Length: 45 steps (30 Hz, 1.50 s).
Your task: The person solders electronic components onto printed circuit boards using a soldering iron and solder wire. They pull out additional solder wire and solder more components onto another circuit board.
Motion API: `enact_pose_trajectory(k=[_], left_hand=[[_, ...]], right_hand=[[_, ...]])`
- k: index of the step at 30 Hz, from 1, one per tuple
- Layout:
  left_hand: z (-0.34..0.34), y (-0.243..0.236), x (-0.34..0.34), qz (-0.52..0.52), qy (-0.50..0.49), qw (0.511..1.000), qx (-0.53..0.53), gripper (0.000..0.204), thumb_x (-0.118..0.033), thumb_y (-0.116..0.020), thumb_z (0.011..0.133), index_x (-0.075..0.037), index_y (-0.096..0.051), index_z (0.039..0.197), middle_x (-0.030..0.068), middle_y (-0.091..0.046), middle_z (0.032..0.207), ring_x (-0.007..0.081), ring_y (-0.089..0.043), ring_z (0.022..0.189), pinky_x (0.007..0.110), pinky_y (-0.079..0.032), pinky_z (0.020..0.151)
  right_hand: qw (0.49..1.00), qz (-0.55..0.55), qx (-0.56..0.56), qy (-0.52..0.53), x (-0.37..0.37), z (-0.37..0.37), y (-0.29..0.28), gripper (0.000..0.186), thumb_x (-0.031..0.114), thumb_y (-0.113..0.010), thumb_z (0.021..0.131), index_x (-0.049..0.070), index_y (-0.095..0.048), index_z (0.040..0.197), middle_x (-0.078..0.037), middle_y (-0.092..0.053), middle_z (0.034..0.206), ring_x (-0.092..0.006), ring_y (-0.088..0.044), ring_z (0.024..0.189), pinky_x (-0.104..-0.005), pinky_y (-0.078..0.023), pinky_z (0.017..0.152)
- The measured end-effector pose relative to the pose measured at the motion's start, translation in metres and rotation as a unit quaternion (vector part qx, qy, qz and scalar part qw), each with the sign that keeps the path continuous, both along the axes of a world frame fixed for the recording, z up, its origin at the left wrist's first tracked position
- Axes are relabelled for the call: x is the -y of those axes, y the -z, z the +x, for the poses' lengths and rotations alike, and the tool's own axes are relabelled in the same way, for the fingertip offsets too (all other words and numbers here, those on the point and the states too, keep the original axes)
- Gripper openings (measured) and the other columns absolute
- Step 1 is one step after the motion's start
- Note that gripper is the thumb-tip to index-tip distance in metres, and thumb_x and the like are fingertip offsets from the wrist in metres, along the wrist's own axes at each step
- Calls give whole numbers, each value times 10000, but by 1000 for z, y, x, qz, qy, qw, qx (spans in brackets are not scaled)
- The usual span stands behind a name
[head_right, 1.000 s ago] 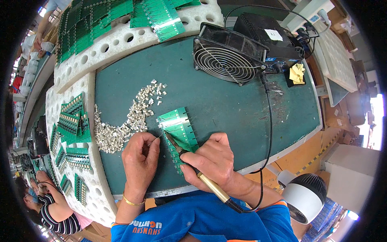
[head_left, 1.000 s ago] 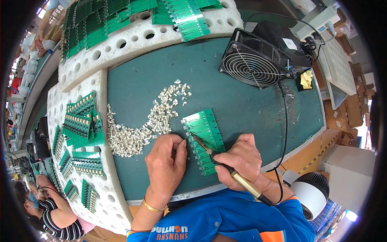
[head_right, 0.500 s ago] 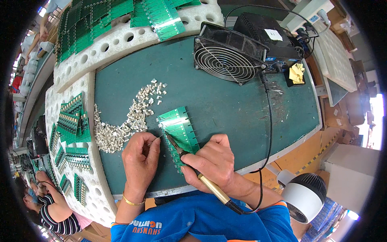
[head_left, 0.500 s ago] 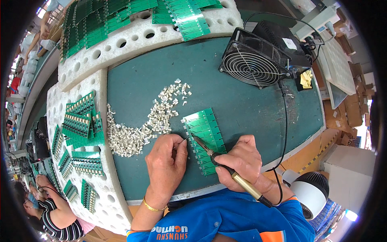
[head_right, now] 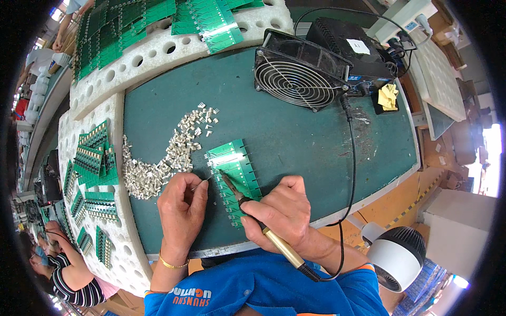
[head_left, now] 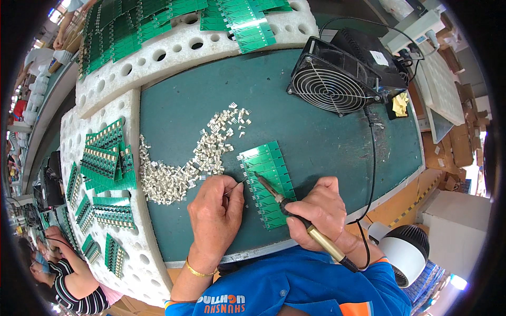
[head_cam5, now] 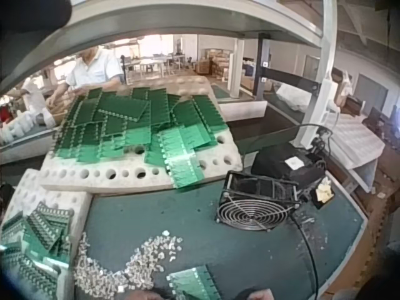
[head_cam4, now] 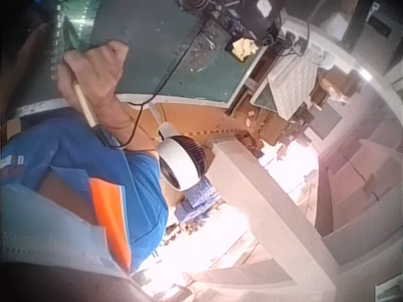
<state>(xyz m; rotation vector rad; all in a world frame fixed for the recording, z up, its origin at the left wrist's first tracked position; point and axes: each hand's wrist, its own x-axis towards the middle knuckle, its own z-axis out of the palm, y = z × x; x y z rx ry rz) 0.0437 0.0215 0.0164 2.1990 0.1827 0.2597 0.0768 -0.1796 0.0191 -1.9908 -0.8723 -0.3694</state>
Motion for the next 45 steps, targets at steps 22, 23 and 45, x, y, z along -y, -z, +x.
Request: enact_pose_trajectory(k=[22, 23, 45], left_hand=[[-20, 2, 5, 7, -37, 999, 38, 118, 34, -748, 814, -4, -638, 831, 49, -550, 750, 128, -525, 630, 260, -432, 573], [-19, 2, 6, 6, -38, 999, 37, 118, 34, -748, 814, -4, -638, 831, 49, -550, 750, 128, -525, 630, 260, -432, 573], [-16, 4, 8, 3, -30, 998, 58, 126, 30, -745, 805, -23, -630, 810, 83, -548, 713, 181, -532, 579, 312, -430, 524]], right_hand=[[999, 36, 4, -8, 2, -9, 1, 259, 22, -746, 674, 66, -660, 914, -13, -641, 681, -188, -538, 545, -359, -383, 664], [999, 35, 3, -9, 2, -9, 1, 259, 22, -746, 674, 66, -660, 914, -13, -641, 681, -188, -538, 545, -359, -383, 664], [1000, 20, -3, -7, 0, -5, 4, 259, 30, -749, 674, 74, -658, 913, -18, -633, 681, -198, -550, 559, -363, -393, 680]])
